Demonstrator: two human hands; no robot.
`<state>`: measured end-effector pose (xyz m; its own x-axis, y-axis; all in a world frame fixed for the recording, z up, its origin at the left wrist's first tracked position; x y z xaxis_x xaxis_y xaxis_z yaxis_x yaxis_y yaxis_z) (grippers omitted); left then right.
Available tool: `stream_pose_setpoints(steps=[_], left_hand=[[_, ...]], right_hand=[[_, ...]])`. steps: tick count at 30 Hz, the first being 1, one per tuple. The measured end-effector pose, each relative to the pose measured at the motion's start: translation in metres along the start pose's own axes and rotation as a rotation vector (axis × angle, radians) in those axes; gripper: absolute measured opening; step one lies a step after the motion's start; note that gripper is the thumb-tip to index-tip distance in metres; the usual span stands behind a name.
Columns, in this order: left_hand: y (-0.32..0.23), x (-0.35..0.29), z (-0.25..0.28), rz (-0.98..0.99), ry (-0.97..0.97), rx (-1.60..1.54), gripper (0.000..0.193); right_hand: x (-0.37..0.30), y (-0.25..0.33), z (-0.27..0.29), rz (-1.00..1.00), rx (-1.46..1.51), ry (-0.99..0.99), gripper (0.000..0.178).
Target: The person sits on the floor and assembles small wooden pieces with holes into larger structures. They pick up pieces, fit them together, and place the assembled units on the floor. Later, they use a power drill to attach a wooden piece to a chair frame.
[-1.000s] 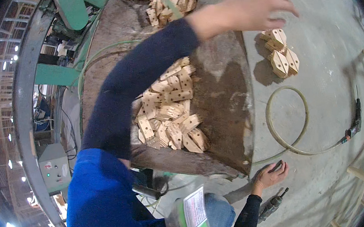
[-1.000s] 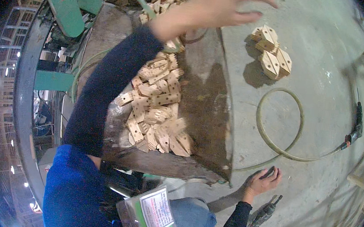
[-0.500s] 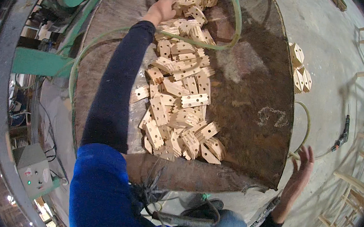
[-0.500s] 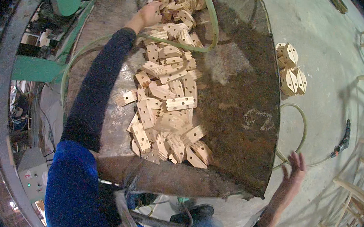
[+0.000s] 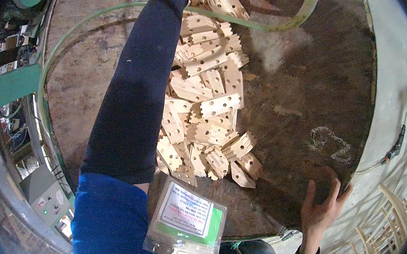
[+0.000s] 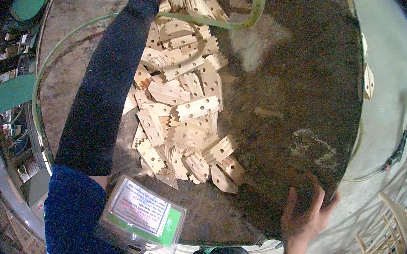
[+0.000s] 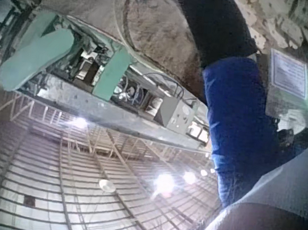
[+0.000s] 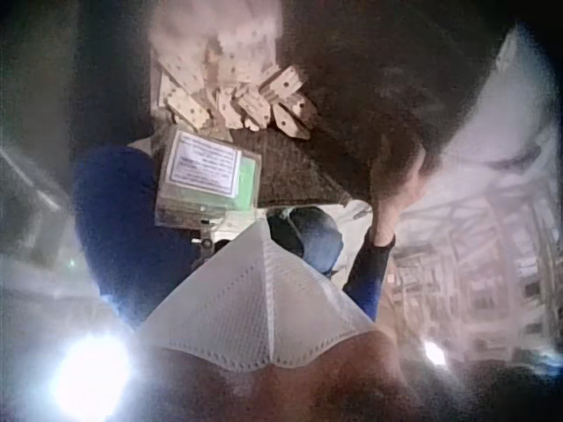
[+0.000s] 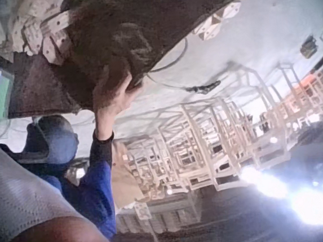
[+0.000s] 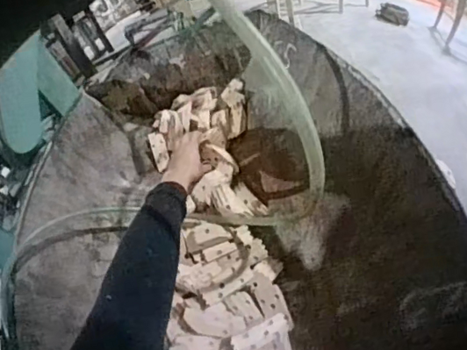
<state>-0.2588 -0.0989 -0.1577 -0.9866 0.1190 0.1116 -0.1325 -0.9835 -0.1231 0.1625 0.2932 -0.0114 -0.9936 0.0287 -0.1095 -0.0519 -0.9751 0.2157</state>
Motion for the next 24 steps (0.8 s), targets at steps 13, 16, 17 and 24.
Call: stream_pose_setpoints(steps=[13, 16, 17, 24], left_hand=[[-0.031, 0.000, -0.013, 0.048, 0.124, 0.357, 0.077], [-0.026, 0.003, -0.014, 0.026, 0.093, 0.353, 0.068], [-0.003, 0.009, -0.027, -0.001, 0.009, 0.343, 0.066], [-0.037, -0.023, -0.014, 0.194, 0.052, -0.269, 0.061]], right_hand=[[0.001, -0.004, 0.000, -0.081, 0.097, 0.026, 0.033], [-0.001, -0.008, -0.002, -0.041, 0.053, 0.038, 0.033], [-0.001, -0.009, -0.004, -0.024, 0.062, 0.040, 0.033], [-0.002, -0.009, -0.003, -0.075, 0.075, 0.002, 0.034]])
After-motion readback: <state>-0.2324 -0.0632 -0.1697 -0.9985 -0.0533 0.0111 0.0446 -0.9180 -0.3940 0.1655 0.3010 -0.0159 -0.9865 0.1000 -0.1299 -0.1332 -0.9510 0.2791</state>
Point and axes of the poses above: each hand's wrist, its own x-axis towards the middle knuckle, its own z-axis out of the back of the hand, y = z × x, the point moved 1 cm from there along x, towards the middle knuckle, and after that the axes turned 6 degrees about z, right-handed, at the moved point
